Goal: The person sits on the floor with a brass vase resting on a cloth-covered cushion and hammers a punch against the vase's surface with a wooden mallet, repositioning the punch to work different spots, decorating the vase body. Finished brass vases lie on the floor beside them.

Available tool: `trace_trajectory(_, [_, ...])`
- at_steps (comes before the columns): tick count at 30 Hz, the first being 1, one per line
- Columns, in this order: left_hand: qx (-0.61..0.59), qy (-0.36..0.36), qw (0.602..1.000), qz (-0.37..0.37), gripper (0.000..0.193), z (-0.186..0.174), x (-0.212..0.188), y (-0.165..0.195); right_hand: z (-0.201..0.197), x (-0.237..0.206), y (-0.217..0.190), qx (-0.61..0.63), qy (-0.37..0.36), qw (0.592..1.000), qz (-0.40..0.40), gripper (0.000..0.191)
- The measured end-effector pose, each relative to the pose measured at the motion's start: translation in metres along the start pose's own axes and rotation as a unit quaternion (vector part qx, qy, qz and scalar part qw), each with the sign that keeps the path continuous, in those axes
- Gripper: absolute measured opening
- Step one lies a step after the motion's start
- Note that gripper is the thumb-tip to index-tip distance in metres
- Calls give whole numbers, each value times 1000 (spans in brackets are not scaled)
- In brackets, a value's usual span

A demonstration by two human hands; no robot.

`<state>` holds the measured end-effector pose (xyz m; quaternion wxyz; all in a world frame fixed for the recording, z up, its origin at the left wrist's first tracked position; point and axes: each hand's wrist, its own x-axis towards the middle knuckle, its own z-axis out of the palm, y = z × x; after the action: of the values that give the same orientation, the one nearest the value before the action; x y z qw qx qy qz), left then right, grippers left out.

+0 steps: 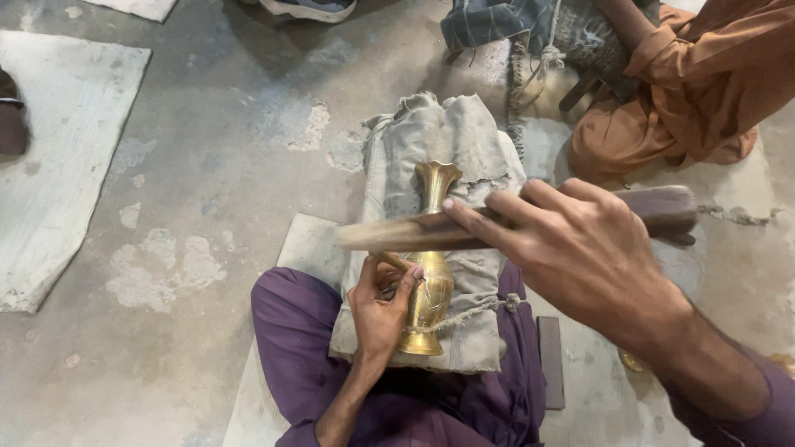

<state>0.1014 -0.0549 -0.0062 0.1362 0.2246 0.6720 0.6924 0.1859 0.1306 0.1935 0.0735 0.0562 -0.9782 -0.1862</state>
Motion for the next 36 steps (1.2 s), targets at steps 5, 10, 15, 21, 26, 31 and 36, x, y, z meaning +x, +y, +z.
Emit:
trace_trajectory(5, [14, 2, 999, -34, 29, -1, 2, 4, -7, 7, -1, -2, -30, 1000, 6, 60])
trace_trajectory(10, [24, -6, 999, -22, 25, -2, 3, 5, -11, 10, -1, -12, 25, 999, 18, 54])
trace_trajectory(15, [14, 6, 1000, -12, 25, -1, 1, 8, -19, 6, -6, -76, -4, 996, -34, 54])
trace_trajectory(21, [16, 2, 1000, -26, 28, -1, 2, 9, -24, 1, -12, -88, -69, 993, -45, 63])
trace_trajectory(26, [20, 16, 1000, -6, 25, 0, 1, 8, -20, -1, -11, -78, 11, 997, -25, 55])
trace_trajectory(31, [22, 20, 1000, 2, 32, 1, -1, 8, -22, -9, -12, -61, 28, 998, -17, 56])
trace_trajectory(36, [57, 9, 998, 27, 32, 1, -2, 8, -28, -15, -11, -95, -16, 995, -33, 66])
